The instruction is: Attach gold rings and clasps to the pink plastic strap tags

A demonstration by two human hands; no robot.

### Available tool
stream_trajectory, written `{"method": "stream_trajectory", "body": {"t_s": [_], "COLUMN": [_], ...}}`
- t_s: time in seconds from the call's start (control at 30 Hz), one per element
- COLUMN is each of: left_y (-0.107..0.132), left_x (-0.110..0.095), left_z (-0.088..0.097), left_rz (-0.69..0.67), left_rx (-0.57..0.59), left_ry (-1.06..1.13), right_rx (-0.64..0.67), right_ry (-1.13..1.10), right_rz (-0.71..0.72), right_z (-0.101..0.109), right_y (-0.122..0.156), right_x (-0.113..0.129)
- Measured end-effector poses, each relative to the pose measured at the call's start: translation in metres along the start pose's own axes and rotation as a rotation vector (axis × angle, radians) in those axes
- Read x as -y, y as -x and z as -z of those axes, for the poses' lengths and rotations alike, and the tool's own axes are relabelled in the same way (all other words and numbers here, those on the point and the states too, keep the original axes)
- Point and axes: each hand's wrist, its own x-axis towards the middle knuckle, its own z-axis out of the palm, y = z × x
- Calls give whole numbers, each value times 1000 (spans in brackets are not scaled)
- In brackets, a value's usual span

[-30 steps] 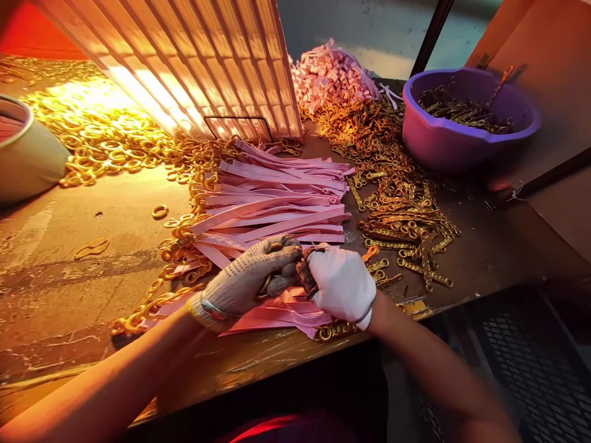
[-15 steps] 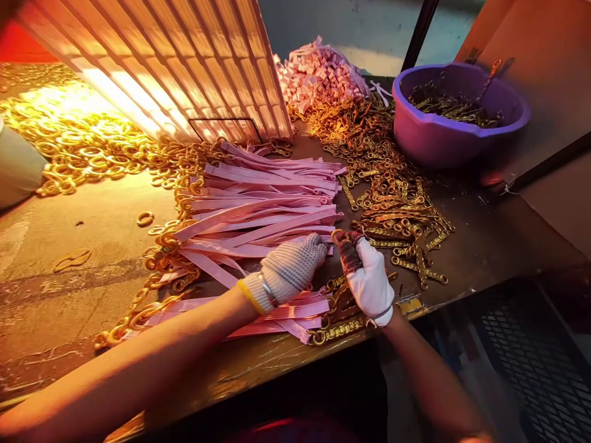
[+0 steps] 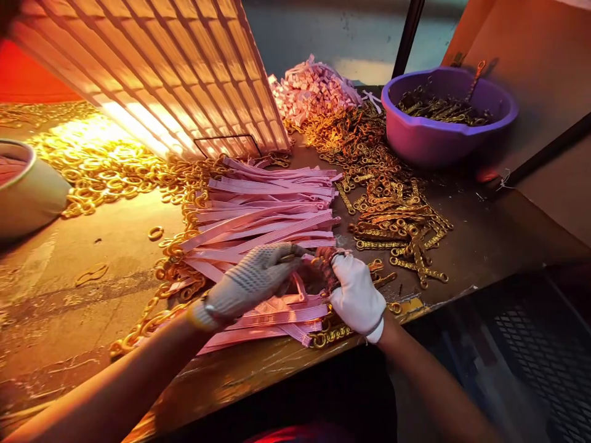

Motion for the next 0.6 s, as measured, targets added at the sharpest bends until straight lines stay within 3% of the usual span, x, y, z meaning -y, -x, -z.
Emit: {"method": "stream_trajectory", "body": {"t_s": [0.1, 0.2, 0.43, 0.5, 0.6], "left_y": [28, 43, 48, 48, 44], "left_x": [8, 14, 25, 26, 29], "left_z": [8, 6, -3, -5, -10], "left_rz": [183, 242, 213, 167, -4], "left_rx": [99, 69, 78, 19, -107], "left_ry": [402, 564, 467, 358, 119], "right_rx": [185, 345, 507, 495, 440], "right_ry": [138, 384, 737, 804, 914], "right_rz": [5, -56, 75, 69, 41], "right_z": [-8, -15, -26, -30, -37], "right_y": [1, -3, -15, -17, -18], "right_x": [7, 17, 41, 43, 42]}}
